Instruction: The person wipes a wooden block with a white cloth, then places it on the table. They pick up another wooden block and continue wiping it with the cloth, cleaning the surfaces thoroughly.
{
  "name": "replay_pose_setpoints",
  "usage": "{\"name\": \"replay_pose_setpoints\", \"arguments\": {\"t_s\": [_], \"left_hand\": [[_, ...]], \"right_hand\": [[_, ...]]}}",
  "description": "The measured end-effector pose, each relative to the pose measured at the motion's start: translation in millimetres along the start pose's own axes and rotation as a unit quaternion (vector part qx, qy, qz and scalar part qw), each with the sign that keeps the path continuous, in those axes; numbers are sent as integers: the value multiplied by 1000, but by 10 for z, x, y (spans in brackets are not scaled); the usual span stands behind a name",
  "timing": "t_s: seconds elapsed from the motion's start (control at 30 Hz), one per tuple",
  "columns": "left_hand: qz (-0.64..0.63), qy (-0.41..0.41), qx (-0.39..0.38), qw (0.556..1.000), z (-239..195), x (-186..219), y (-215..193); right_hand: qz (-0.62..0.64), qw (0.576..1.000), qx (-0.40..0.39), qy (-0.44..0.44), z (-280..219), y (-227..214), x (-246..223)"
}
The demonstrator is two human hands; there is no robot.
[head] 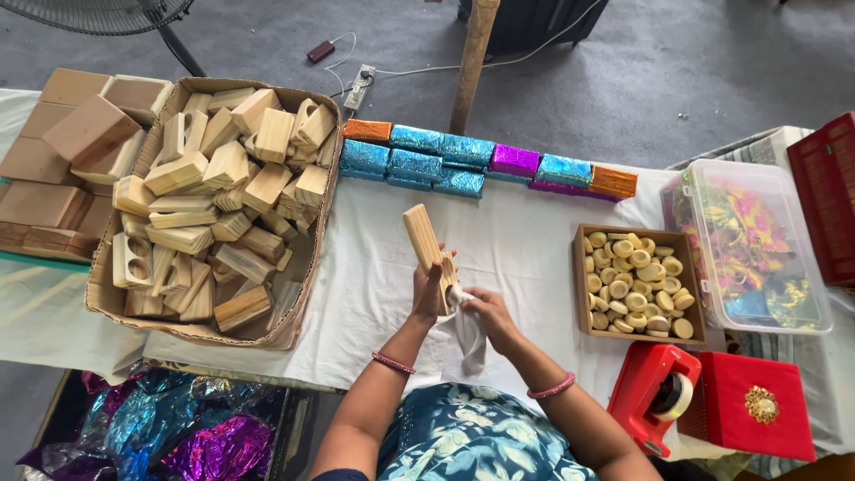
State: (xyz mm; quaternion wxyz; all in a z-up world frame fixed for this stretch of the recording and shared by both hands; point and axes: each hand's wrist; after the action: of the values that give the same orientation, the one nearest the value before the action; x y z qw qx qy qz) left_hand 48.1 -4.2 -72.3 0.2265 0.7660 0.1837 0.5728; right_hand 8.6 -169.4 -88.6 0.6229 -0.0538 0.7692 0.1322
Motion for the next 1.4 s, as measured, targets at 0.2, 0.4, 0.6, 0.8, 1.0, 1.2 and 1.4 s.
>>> {"name": "replay_pose_setpoints", "arguments": {"t_s": [0.2,0.4,0.6,0.8,1.0,1.2,1.4], "left_hand": [[71,-16,-36,997,-3,25,19],[57,27,8,998,-91,-95,116],[50,14,0,999,-165,-221,76],[116,-10,-14,993,-487,-371,219],[97,-115,-10,989,-483,-456,149],[53,-132,42,989,-365,-640,-32],[112,-158,-33,981,-434,-285,-1]], "right_hand": [[-372,847,-53,-377,-372,206,-784],[-477,822,-17,-311,-443,172,-582],[95,987,89,-93,-361,-70,-326],[-78,979,-9,-186,-493,-58,-290],[-539,728,-57,-419,-664,7,-822],[-55,998,-33,10,-277,-113,55],[-466,805,-109,-350,-598,-49,-778]]}}
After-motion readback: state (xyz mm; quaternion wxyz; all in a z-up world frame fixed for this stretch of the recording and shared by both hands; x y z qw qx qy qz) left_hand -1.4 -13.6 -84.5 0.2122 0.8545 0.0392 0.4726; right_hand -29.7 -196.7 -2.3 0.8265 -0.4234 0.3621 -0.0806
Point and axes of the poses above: each hand's wrist, its own z-axis towards the middle knuckle, its own y-axis out of the palm, x = y × z, and after that the axes turned 13 degrees about -y, right-handed
